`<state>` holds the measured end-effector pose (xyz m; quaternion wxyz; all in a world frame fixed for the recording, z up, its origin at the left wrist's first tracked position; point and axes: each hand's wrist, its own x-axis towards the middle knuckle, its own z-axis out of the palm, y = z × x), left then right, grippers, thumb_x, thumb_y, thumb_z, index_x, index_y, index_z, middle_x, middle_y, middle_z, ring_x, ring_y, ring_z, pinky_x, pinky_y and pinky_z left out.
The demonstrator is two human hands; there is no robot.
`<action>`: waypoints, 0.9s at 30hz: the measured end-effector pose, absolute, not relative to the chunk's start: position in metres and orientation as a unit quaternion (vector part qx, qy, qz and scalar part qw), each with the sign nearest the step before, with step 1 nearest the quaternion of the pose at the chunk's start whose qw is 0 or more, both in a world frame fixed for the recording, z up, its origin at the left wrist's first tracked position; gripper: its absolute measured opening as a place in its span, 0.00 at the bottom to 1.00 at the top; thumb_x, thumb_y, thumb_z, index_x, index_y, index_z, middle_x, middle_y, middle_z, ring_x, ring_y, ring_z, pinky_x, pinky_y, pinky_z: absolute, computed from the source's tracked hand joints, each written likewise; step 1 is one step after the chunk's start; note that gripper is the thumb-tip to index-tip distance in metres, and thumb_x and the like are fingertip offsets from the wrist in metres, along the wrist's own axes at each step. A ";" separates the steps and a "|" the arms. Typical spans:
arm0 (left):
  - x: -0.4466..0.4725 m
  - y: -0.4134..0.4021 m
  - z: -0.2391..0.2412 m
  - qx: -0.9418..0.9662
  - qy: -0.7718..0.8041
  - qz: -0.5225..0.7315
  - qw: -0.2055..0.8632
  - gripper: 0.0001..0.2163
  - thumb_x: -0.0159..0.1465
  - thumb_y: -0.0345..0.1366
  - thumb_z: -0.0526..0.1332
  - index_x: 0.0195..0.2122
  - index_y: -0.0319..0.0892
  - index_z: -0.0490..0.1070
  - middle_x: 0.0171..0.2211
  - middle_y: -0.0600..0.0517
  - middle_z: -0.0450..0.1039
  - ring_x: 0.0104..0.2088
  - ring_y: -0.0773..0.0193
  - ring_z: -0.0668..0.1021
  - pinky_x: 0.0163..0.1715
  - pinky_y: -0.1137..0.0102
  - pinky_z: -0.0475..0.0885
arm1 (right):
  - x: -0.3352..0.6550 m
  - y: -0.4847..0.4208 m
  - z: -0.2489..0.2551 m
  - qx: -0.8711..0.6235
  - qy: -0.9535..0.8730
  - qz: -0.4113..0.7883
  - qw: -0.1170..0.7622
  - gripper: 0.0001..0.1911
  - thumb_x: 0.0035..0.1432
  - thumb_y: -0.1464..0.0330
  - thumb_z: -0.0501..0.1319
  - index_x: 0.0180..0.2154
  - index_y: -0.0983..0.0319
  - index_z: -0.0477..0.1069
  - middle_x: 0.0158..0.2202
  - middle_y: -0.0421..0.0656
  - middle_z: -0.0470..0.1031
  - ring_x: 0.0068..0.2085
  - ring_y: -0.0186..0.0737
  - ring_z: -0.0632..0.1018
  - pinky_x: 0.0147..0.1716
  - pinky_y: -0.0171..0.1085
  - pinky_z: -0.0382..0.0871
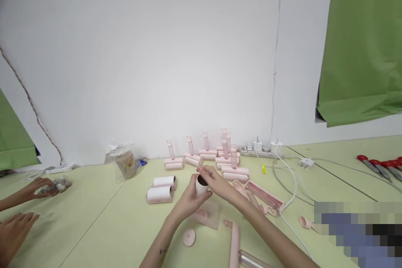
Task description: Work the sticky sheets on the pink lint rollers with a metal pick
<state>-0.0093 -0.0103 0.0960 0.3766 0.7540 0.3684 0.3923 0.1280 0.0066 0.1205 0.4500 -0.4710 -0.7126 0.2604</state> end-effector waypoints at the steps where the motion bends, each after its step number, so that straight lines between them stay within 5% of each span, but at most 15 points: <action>1: -0.013 -0.010 0.093 0.755 0.392 0.388 0.355 0.16 0.56 0.38 0.56 0.45 0.44 0.57 0.41 0.50 0.67 0.42 0.60 0.70 0.42 0.67 0.64 | 0.131 0.006 0.123 -0.471 -0.709 0.252 0.460 0.25 0.59 0.51 0.39 0.39 0.58 0.66 0.36 0.44 0.71 0.38 0.42 0.74 0.33 0.39 0.67; 4: -0.033 -0.009 0.081 0.723 0.471 0.414 0.291 0.15 0.54 0.38 0.57 0.43 0.44 0.58 0.39 0.50 0.67 0.41 0.59 0.70 0.43 0.65 0.62 | 0.138 0.003 0.129 -0.481 -0.712 0.211 0.465 0.29 0.61 0.57 0.28 0.47 0.61 0.60 0.36 0.47 0.70 0.33 0.41 0.73 0.27 0.37 0.66; 7: -0.057 -0.009 0.071 0.657 0.528 0.468 0.264 0.19 0.54 0.38 0.55 0.45 0.43 0.51 0.43 0.46 0.64 0.42 0.58 0.70 0.45 0.62 0.61 | 0.130 -0.006 0.119 -0.468 -0.779 0.186 0.373 0.20 0.60 0.58 0.42 0.41 0.59 0.67 0.27 0.42 0.72 0.26 0.39 0.73 0.23 0.35 0.62; 10: -0.074 -0.006 0.068 0.622 0.548 0.497 0.258 0.15 0.57 0.38 0.50 0.43 0.42 0.48 0.42 0.45 0.63 0.40 0.59 0.71 0.43 0.63 0.63 | 0.104 -0.018 0.090 -0.428 -0.861 0.162 0.224 0.10 0.42 0.62 0.62 0.29 0.60 0.74 0.19 0.41 0.73 0.24 0.43 0.74 0.23 0.35 0.60; 14: -0.083 -0.005 0.068 0.618 0.544 0.505 0.258 0.13 0.57 0.39 0.50 0.41 0.42 0.50 0.38 0.47 0.65 0.37 0.60 0.71 0.39 0.64 0.64 | 0.075 -0.032 0.057 -0.413 -0.899 0.111 0.095 0.06 0.34 0.70 0.63 0.20 0.66 0.74 0.19 0.50 0.75 0.24 0.52 0.76 0.22 0.37 0.59; 20: -0.081 -0.011 0.072 0.648 0.511 0.496 0.271 0.15 0.57 0.38 0.52 0.44 0.43 0.53 0.38 0.49 0.66 0.36 0.62 0.71 0.38 0.66 0.66 | 0.101 -0.028 0.077 -0.477 -0.869 0.077 0.103 0.18 0.46 0.65 0.55 0.42 0.59 0.69 0.26 0.43 0.77 0.29 0.44 0.76 0.25 0.34 0.58; 27: -0.055 -0.017 0.084 0.812 0.413 0.340 0.235 0.19 0.58 0.40 0.55 0.51 0.47 0.56 0.48 0.49 0.63 0.48 0.60 0.67 0.46 0.68 0.62 | 0.155 -0.016 0.097 -0.541 -0.822 0.145 0.103 0.22 0.48 0.62 0.57 0.46 0.58 0.69 0.33 0.44 0.77 0.33 0.45 0.76 0.26 0.33 0.62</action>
